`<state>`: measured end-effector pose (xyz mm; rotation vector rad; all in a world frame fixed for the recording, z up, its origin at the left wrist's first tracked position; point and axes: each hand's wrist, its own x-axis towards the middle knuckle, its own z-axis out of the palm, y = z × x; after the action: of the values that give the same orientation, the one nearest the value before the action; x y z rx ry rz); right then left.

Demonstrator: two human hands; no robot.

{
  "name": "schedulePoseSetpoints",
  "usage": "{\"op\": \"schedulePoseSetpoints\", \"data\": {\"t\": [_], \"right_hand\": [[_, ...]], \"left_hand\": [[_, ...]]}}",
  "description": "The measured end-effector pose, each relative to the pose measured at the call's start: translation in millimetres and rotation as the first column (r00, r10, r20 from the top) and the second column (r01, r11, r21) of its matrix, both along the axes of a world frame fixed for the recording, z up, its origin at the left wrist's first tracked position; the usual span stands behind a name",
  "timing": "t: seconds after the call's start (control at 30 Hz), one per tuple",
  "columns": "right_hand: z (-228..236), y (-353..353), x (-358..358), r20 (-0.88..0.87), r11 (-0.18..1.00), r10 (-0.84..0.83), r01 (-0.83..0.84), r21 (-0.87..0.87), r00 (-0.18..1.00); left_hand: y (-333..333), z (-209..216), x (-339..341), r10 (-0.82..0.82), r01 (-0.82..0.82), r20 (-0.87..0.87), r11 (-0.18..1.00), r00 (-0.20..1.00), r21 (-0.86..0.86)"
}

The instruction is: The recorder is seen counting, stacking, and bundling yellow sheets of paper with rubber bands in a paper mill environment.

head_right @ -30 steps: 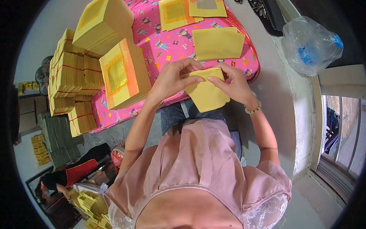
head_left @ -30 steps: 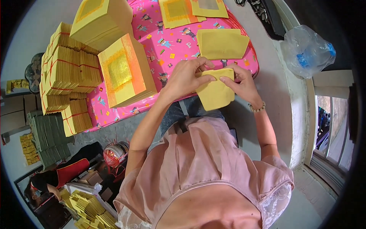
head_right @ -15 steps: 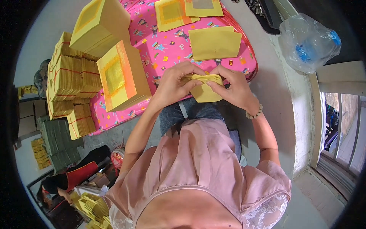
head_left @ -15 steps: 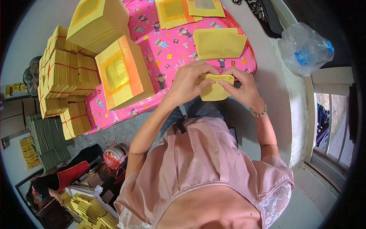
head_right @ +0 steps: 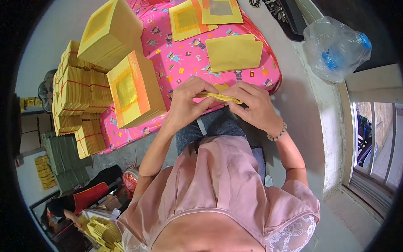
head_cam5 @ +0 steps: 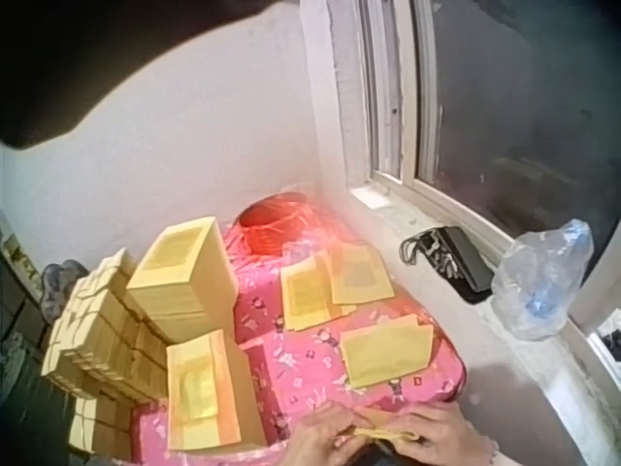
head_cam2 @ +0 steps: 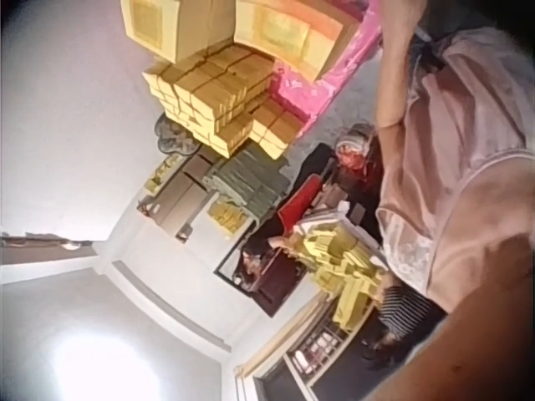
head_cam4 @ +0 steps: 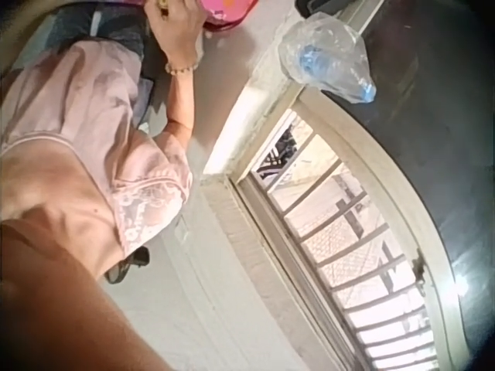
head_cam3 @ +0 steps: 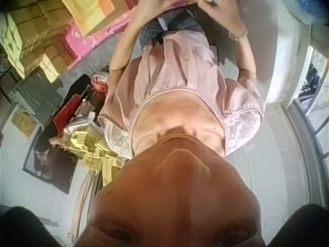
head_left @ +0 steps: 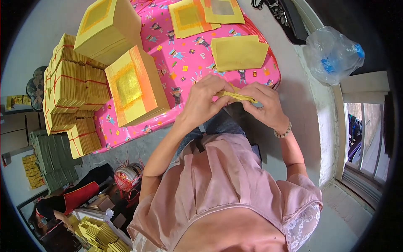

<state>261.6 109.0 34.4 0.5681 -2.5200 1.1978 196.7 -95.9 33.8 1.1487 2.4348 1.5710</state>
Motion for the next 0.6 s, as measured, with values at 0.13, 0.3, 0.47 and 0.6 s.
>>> {"op": "schedulePoseSetpoints", "data": {"t": [0.13,0.3,0.47,0.6], "right_hand": [[0,2,2,-0.005,0.999,0.010,-0.010,0.038,1.000],[-2,0,4,-0.051,1.000,-0.013,0.014,0.019,0.999],[-6,1,6,-0.081,0.999,-0.025,0.027,0.019,0.996],[-12,3,7,-0.063,0.998,-0.039,0.036,-0.045,0.997]], "left_hand": [[0,3,2,-0.021,0.020,-0.034,0.999,0.999,-0.024],[1,3,4,-0.012,0.005,-0.142,0.999,0.990,-0.054],[1,0,7,0.002,-0.010,-0.198,0.999,0.980,-0.039],[0,-7,8,-0.001,-0.006,-0.305,1.000,0.952,-0.024]]}}
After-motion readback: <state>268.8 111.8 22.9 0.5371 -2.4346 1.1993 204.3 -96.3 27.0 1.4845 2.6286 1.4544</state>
